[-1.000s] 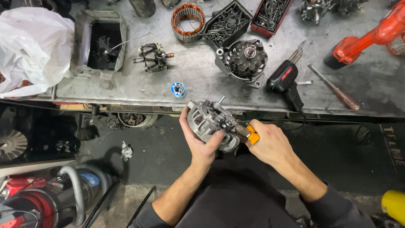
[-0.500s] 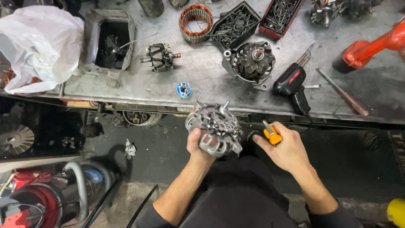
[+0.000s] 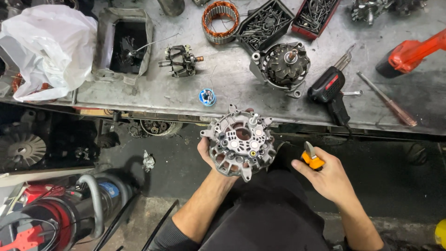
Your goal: The person uses pliers to remove a small component from a motor housing, then picks up a copper-wound stator and places it into a black motor casing. The person then removes the stator and manipulates the copper wires.
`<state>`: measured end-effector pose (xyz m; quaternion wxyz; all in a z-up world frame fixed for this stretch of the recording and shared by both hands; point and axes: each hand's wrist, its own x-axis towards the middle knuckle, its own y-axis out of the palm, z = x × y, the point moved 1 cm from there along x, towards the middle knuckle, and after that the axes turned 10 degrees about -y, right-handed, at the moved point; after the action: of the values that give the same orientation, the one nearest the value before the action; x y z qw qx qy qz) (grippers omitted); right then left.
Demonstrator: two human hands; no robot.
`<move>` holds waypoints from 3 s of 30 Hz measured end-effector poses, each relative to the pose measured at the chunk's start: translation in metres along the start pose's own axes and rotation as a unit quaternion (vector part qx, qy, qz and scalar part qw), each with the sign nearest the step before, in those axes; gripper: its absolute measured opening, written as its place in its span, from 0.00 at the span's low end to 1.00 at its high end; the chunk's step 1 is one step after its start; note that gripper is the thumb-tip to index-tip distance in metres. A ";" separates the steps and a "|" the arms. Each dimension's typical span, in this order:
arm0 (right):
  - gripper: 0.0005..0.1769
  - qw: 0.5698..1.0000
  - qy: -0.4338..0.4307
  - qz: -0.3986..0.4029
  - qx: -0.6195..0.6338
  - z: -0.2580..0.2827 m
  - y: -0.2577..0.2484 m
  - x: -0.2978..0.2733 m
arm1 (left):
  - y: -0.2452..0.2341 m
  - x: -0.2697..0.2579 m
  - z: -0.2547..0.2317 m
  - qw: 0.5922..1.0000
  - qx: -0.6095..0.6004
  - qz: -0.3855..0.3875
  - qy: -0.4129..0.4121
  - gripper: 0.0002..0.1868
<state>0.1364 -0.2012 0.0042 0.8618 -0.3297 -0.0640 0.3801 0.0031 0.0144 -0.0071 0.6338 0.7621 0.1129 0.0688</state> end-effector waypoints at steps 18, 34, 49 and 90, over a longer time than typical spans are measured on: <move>0.15 0.991 -0.006 0.053 0.121 -0.013 0.023 -0.003 | 0.015 -0.006 -0.007 0.996 0.003 0.084 -0.027 0.60; 0.13 0.969 0.052 0.093 0.225 -0.046 0.033 -0.002 | 0.045 -0.021 0.013 0.967 -0.213 -0.032 -0.135 0.61; 0.16 0.962 0.018 0.106 0.252 -0.071 0.037 -0.011 | 0.047 -0.031 0.021 0.968 -0.211 -0.036 -0.134 0.62; 0.48 0.867 -0.284 0.105 -0.397 0.134 -0.053 -0.039 | 0.026 -0.042 0.024 0.998 -0.047 -0.003 0.046 0.52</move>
<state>0.0925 -0.1846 0.1462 0.5577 -0.5268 -0.4160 0.4883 -0.0289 -0.0238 0.0160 0.6630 0.7274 0.1408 0.1075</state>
